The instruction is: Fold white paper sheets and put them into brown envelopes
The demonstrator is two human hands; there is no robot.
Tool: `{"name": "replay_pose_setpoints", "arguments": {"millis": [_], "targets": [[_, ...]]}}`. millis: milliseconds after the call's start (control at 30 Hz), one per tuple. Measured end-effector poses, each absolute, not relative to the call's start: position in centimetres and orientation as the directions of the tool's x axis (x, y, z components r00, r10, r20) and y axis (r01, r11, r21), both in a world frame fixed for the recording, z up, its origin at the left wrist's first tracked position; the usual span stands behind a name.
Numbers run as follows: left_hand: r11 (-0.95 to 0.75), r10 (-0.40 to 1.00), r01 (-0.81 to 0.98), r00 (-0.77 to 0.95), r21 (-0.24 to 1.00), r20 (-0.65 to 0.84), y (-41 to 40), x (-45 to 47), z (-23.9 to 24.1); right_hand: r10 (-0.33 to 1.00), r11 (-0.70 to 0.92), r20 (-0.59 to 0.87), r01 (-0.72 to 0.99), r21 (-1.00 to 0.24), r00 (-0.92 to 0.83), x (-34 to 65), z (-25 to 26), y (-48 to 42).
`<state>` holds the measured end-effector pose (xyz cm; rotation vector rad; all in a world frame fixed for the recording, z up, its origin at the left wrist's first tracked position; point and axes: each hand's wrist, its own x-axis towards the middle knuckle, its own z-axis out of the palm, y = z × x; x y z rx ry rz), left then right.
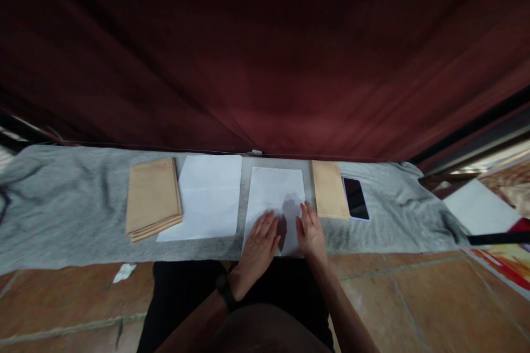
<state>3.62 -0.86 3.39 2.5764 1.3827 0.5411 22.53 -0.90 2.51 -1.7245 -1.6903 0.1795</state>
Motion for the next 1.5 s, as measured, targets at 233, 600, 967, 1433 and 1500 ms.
{"name": "replay_pose_setpoints", "arguments": {"millis": [233, 600, 967, 1433, 1500], "targets": [[-0.534, 0.843, 0.818, 0.496, 0.215, 0.209, 2.3, 5.1, 2.0, 0.961, 0.226, 0.240, 0.886, -0.405, -0.135, 18.4, 1.9, 0.3], [-0.386, 0.910, 0.889, 0.323, 0.246, 0.261, 0.8, 3.4, 1.7, 0.960, 0.166, 0.269, 0.935, -0.314, -0.080, 21.1, 1.1, -1.2], [-0.471, 0.872, 0.864, 0.426, 0.177, 0.240, -2.5, 0.9, 2.5, 0.956, 0.146, 0.285, 0.953, -0.264, -0.068, 24.7, 1.0, -5.5], [-0.632, 0.775, 0.694, 0.576, 0.345, 0.260, -1.8, -1.9, 4.9, 0.920, 0.389, 0.221, 0.828, -0.403, -0.324, 28.3, 2.9, -7.1], [-0.627, 0.779, 0.662, 0.543, 0.412, 0.312, -1.4, -2.1, 5.8, 0.926, 0.375, 0.237, 0.786, -0.492, -0.294, 28.5, 3.4, -6.8]]}}
